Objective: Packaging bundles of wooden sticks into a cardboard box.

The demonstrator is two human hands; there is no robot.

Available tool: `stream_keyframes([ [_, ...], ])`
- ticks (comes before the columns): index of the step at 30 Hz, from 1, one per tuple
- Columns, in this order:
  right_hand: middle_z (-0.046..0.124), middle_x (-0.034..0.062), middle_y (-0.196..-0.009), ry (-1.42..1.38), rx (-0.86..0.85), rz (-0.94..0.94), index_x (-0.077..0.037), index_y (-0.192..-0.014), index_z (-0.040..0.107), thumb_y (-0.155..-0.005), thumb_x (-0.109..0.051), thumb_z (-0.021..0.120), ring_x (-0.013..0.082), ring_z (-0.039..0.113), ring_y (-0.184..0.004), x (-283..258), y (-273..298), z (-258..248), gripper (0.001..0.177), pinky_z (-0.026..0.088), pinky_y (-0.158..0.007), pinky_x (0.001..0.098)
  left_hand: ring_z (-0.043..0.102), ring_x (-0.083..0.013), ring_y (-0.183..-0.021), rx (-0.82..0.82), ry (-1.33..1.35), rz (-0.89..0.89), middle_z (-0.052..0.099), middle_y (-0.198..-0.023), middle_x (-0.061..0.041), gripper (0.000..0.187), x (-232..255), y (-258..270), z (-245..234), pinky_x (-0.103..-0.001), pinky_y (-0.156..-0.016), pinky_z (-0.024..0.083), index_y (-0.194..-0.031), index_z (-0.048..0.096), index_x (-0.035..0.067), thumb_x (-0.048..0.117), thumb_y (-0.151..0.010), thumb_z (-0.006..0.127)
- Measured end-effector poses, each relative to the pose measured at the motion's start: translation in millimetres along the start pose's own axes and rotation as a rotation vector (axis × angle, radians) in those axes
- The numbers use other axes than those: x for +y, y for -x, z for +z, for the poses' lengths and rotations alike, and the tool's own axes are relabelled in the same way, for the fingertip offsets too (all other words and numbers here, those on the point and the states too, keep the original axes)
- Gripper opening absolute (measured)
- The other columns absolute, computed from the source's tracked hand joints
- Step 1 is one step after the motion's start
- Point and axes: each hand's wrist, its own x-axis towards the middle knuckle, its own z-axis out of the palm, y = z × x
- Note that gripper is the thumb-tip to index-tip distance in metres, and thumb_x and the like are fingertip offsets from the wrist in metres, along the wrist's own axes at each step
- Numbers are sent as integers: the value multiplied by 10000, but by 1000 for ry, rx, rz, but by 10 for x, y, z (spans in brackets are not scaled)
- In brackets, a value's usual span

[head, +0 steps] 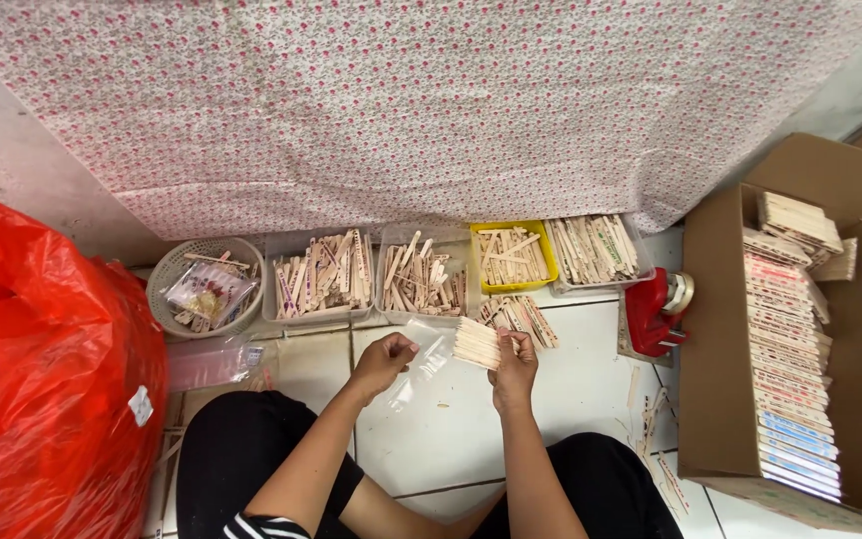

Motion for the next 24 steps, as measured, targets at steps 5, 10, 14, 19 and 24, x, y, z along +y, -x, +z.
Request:
stream_keyframes([
  [5, 652, 73, -712, 78, -13, -65, -171, -951, 636, -975, -124, 665, 86, 568, -499, 190, -56, -77, 59, 374, -393, 186, 745, -197, -756, -58, -206, 27, 745, -833, -134, 297, -367, -282, 93, -311, -698, 622, -986, 725, 87, 357, -884, 795],
  [10, 645, -7, -718, 238, -269, -98, -213, -855, 673, -971, -210, 733, 84, 464, -500, 282, -13, -152, 131, 311, -351, 279, 602, -205, -669, -221, 99, -36, 718, -805, -136, 509, -250, -235, 250, -308, -568, 435, -1204, 683, 68, -215, -807, 537],
  [14, 636, -66, -898, 393, -323, -102, -216, -807, 649, -862, -306, 807, 61, 567, -847, -61, 213, -114, 190, 438, -738, 223, 747, -122, -897, -201, -244, 268, 866, -958, -14, 496, -667, -540, 304, -256, -845, 546, -1011, 869, 94, -161, -693, 586],
  [19, 627, -46, -873, 367, -557, 126, -192, -876, 633, -915, -324, 804, 51, 553, -710, 36, 217, -112, 220, 403, -519, 225, 559, -109, -702, -211, -219, 106, 689, -675, -22, 263, -446, -290, 345, -291, -599, 425, -742, 805, 39, 186, -932, 698],
  [24, 599, -46, -808, 394, -539, 148, -200, -852, 617, -903, -326, 810, 63, 529, -683, 62, 178, -88, 236, 397, -520, 236, 702, -221, -766, -288, 84, 34, 817, -876, -136, 327, -304, -120, 362, -374, -679, 592, -1043, 834, -32, -131, -770, 685],
])
